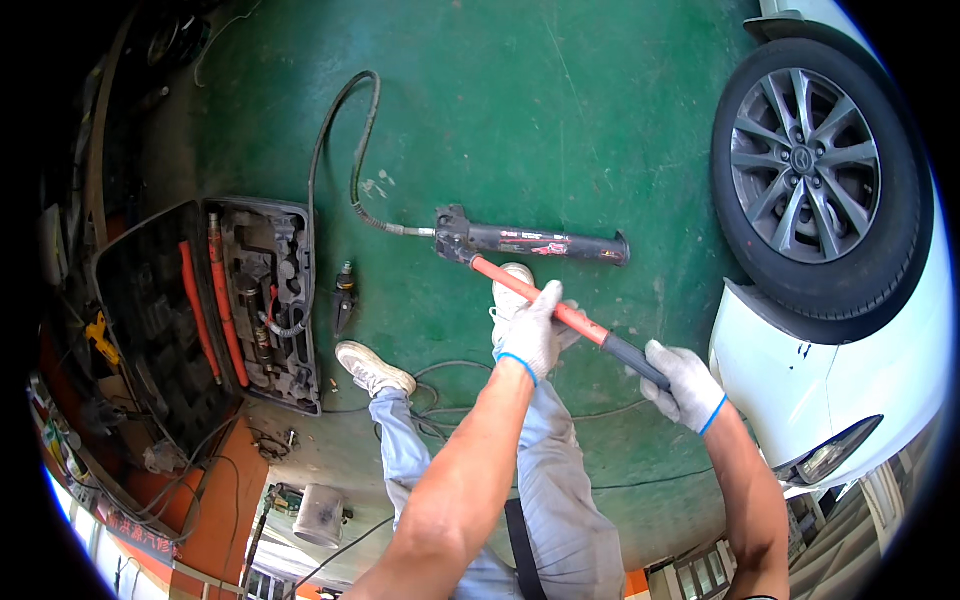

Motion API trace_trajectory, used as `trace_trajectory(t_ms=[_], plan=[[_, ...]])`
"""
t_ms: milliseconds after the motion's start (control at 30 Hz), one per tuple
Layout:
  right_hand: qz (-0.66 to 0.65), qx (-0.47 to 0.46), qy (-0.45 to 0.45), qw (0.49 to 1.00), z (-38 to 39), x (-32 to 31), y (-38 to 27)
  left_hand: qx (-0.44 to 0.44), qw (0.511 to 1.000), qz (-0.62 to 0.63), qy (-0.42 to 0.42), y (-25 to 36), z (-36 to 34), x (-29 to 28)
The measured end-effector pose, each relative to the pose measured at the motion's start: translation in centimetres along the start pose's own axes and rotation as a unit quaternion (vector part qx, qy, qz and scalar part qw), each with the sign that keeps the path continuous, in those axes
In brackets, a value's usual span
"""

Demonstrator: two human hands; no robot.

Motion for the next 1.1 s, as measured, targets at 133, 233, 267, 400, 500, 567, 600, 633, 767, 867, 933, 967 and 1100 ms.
trace_trajectory(t_ms=[133, 233, 267, 400, 500, 567, 600, 633, 767, 867, 933, 967, 1100], plan=[[-0.05, -0.055, -0.011, 0.997, 0.0, -1.0, 0.3, 0.036, 0.996, 0.046, -0.063, 0.3, 0.0, -0.1], [0.378, -0.35, 0.209, 0.831, 3.6, -0.3, -4.6, 0.084, 0.982, -0.141, 0.089, 3.6, 3.8, 2.8], [0.373, -0.364, 0.211, 0.827, 4.0, 0.3, -4.1, 0.088, 0.972, -0.183, 0.117, 4.4, 4.6, 3.4], [0.035, -0.208, 0.096, 0.973, 0.3, -2.6, -0.7, 0.072, 0.992, -0.081, 0.061, 3.0, 2.5, 1.8], [-0.197, -0.018, 0.017, 0.98, -0.4, -1.2, 1.9, -0.011, 0.992, 0.11, -0.057, 1.1, 0.4, 0.9], [-0.158, -0.073, 0.094, 0.98, 1.0, 0.0, -0.6, 0.054, 0.997, 0.032, -0.044, 1.6, 0.2, 0.5], [0.036, -0.278, 0.185, 0.942, 1.6, -1.2, -3.4, 0.085, 0.996, -0.007, -0.038, 2.0, 0.6, 0.8], [0.228, -0.458, 0.259, 0.819, 2.5, -0.9, -5.4, 0.093, 0.994, -0.056, 0.025, 2.2, 0.7, 0.5], [0.094, -0.276, 0.233, 0.928, 1.9, -0.8, -3.9, 0.053, 0.986, -0.134, 0.083, 3.8, 2.4, 1.8], [-0.098, -0.065, 0.117, 0.986, 0.3, -0.3, -0.5, -0.005, 0.999, 0.027, -0.027, 1.3, -0.9, -0.6], [-0.096, -0.028, 0.098, 0.99, 0.8, 0.0, -0.4, -0.014, 0.992, 0.09, -0.087, 0.8, -1.5, -1.1], [-0.064, -0.07, 0.143, 0.985, 1.0, -0.3, -0.5, 0.011, 0.996, 0.063, -0.061, 1.1, -1.3, -1.0], [0.42, -0.386, 0.226, 0.79, 3.9, 1.9, -4.8, 0.041, 0.992, -0.057, 0.109, 1.4, -1.8, -1.0]])
Point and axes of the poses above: each hand's wrist, its own z-axis away from the middle knuckle, its own x-axis out of the palm, y = z × x, the point moved 7 cm from there along -z, towards the middle knuckle, and after that the axes turned 5 degrees about z, right-handed, at the moved point
